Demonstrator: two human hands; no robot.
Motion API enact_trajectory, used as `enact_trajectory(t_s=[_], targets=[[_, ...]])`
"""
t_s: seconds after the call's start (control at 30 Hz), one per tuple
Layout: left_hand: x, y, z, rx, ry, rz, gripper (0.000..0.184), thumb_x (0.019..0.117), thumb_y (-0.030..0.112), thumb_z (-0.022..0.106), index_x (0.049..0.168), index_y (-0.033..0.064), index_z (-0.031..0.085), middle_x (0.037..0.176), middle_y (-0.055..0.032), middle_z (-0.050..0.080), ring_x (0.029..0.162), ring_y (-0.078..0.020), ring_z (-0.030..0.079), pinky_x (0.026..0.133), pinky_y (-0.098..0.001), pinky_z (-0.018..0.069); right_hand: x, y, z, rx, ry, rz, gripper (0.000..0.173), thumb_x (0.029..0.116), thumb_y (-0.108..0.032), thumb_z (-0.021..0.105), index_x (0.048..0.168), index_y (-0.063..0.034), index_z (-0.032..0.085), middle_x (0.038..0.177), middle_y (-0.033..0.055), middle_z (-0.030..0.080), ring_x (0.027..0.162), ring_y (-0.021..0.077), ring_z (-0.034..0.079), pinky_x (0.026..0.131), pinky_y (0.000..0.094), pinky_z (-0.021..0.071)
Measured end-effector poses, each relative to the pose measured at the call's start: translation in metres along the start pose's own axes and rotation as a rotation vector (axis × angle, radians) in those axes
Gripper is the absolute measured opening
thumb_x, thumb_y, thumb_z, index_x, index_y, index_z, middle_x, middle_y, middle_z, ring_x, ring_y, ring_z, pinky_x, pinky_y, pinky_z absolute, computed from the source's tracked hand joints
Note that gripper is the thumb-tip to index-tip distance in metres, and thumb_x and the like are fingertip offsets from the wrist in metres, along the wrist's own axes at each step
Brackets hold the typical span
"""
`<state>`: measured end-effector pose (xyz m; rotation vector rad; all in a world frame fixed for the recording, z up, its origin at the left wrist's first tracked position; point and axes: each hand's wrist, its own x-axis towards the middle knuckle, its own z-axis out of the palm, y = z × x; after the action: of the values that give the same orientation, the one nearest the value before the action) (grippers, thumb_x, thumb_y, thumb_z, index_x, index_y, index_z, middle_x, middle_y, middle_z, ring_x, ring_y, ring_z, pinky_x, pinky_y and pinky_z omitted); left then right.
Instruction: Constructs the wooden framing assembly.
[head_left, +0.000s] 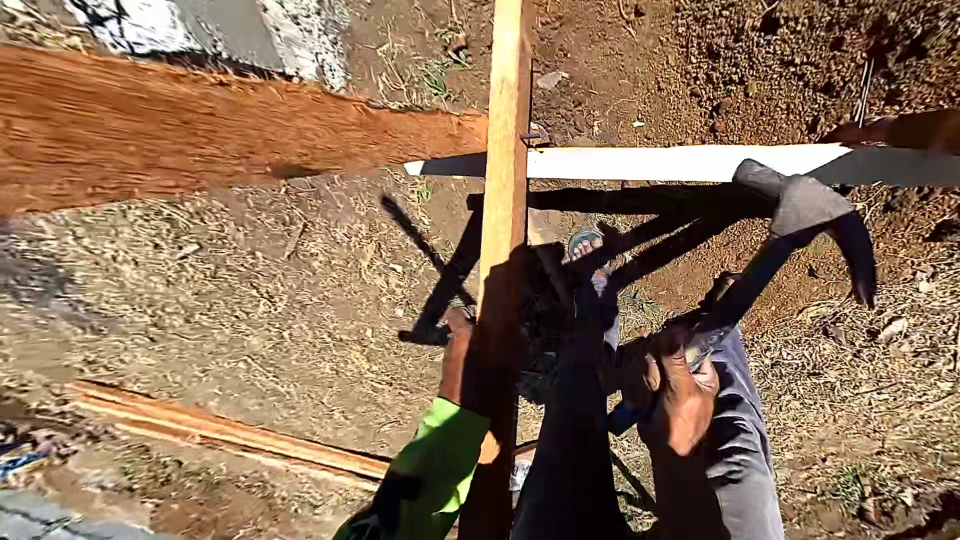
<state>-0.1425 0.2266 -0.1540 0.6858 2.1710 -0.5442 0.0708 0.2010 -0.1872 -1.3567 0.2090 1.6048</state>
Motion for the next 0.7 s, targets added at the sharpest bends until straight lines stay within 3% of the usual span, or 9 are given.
enact_trajectory(t_s=[0.1,0.17,0.23,0.3,0.37,0.4,0.5,0.6,0.7], targets=[[-0.001,0.002,0.0,-0.017,-0.01,-0.015,0.078,0.0889,0.037,0.077,0.145,-0.0019,0.038,0.099,-0.0191,0.069,0.089,-0.0319,0.071,0.082,-0.0566,0.0576,0.016,-0.062,0.003,0.418,-0.121,-0.485,0.055,0.1092,-0.048,0.033,0.081,-0.0079,0.057,0.055,0.0038,0.052,0.045,0.0209,0.056,0.046,0.0375,0.0519],[0.001,0.003,-0.003,-0.022,0.002,0.009,0.078,0.0887,0.036,0.077,0.145,-0.0019,0.038,0.1,-0.0177,0.069,0.09,-0.0298,0.071,0.082,-0.0549,0.058,0.043,-0.059,0.036,0.366,0.008,-0.641,0.058,0.11,-0.049,0.024,0.076,-0.0121,0.053,0.05,0.0008,0.046,0.042,0.0193,0.05,0.043,0.0375,0.0494],[0.003,-0.001,-0.002,-0.023,0.021,0.03,0.074,0.0895,0.037,0.075,0.143,-0.0005,0.042,0.097,-0.0161,0.07,0.087,-0.0288,0.071,0.079,-0.055,0.0584,0.06,0.019,0.057,0.028,0.051,-0.405,0.047,0.1097,-0.046,0.039,0.08,-0.0117,0.052,0.048,-0.0017,0.043,0.039,0.0107,0.048,0.04,0.028,0.0476],[0.001,-0.004,0.002,0.016,0.025,0.041,0.075,0.0899,0.038,0.074,0.144,-0.0019,0.04,0.095,-0.0175,0.07,0.085,-0.031,0.071,0.078,-0.0571,0.058,0.062,0.087,0.04,-0.436,-0.102,0.112,0.044,0.1033,-0.048,0.057,0.105,-0.0042,0.058,0.055,0.0058,0.048,0.041,0.0147,0.048,0.04,0.0318,0.0473],[0.0,-0.004,-0.002,0.055,0.013,0.025,0.079,0.089,0.04,0.075,0.145,-0.0022,0.037,0.099,-0.0195,0.069,0.087,-0.0333,0.071,0.08,-0.0578,0.0577,0.058,0.089,0.032,-0.644,-0.163,0.489,0.039,0.101,-0.04,0.064,0.12,-0.0064,0.059,0.06,0.0059,0.05,0.041,0.0168,0.048,0.04,0.0352,0.0484],[0.006,0.0,-0.003,0.044,0.039,0.024,0.082,0.0888,0.04,0.075,0.146,-0.0031,0.036,0.101,-0.0201,0.069,0.089,-0.0337,0.071,0.081,-0.0577,0.0582,0.058,0.075,0.032,-0.636,-0.148,0.522,0.033,0.1013,-0.033,0.065,0.116,-0.0047,0.06,0.058,0.0047,0.048,0.041,0.016,0.047,0.039,0.0347,0.0469],[-0.002,-0.007,0.005,0.006,0.02,0.022,0.078,0.0876,0.038,0.078,0.143,-0.0014,0.039,0.097,-0.0187,0.07,0.087,-0.0326,0.071,0.079,-0.0575,0.0584,0.003,0.022,0.0,-0.211,0.013,0.201,0.022,0.1048,-0.021,0.055,0.093,-0.003,0.057,0.05,0.0004,0.043,0.037,0.012,0.045,0.035,0.0318,0.0461],[0.002,-0.004,0.003,-0.013,0.006,0.014,0.074,0.0897,0.037,0.074,0.143,-0.0022,0.042,0.098,-0.0182,0.07,0.088,-0.0306,0.071,0.08,-0.0559,0.0582,0.016,-0.038,0.002,0.296,-0.11,-0.316,0.047,0.1103,-0.042,0.038,0.083,-0.0093,0.058,0.052,0.0005,0.05,0.042,0.0154,0.054,0.043,0.0325,0.0507],[0.003,0.004,0.003,-0.002,0.021,0.011,0.069,0.0899,0.035,0.074,0.14,-0.0034,0.045,0.099,-0.0175,0.07,0.09,-0.0294,0.071,0.082,-0.0537,0.0584,0.059,-0.051,0.043,0.329,0.019,-0.639,0.058,0.1112,-0.046,0.023,0.071,-0.0136,0.051,0.048,-0.0013,0.045,0.039,0.0161,0.049,0.041,0.034,0.0482]])
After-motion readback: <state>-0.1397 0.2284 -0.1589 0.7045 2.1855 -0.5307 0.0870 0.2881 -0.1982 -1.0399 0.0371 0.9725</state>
